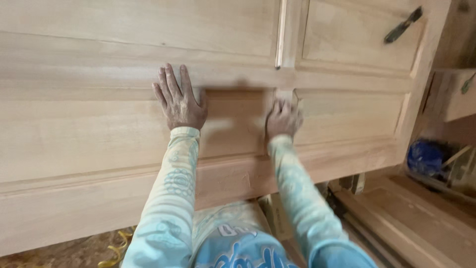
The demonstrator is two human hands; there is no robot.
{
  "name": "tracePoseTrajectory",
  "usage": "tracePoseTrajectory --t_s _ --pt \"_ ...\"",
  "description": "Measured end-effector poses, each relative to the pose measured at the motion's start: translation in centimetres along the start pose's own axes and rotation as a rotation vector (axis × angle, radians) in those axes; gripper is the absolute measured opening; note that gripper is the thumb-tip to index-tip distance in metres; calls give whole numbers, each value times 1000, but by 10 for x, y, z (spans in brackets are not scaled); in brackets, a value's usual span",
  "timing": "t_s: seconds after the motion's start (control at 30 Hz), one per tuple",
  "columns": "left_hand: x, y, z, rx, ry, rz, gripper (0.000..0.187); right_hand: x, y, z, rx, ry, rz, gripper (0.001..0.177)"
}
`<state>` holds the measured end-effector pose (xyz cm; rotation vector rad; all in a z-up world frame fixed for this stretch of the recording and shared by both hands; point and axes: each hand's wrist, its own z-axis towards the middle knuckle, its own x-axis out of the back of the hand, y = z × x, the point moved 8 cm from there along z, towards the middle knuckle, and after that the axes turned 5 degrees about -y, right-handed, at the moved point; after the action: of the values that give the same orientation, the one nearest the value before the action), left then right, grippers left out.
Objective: The person sands the surface of a large wooden door lying flat on a workbench. They use a sanding block to smooth the flat panels and the raised edges of the door's design, moving systematically across the entire surface.
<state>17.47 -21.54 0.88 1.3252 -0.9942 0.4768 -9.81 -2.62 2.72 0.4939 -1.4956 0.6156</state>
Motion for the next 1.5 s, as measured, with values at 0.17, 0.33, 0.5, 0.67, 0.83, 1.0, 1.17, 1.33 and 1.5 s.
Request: tracePoseTrajectory --t_s 0.17,0.33,0.5,0.67,0.83,1.0,1.17,1.33,1.5 --pt "-3 0 -2 14 8 62 79 -3 18 -37 -24 -9 29 27" --pt "0 2 -2 2 -5 23 80 -3 22 -43 -99 -115 95 26" --pt "-2 4 1 1 22 71 78 4 -1 1 -50 -58 33 28" --pt "-5 -1 -3 4 2 32 79 9 -20 6 115 31 -5 30" --pt "-3 2 -1 18 15 49 78 9 6 -24 -43 -87 -12 30" --pt "-2 0 0 8 0 27 80 2 -4 1 67 28 -111 27" --pt "-1 1 -3 -16 -14 8 80 -4 4 -13 22 -85 -109 33" --pt "2 -1 -5 -16 24 40 79 15 45 -54 -117 -124 -133 34" --pt "2 5 -1 -28 52 79 80 8 58 32 -15 -41 247 41"
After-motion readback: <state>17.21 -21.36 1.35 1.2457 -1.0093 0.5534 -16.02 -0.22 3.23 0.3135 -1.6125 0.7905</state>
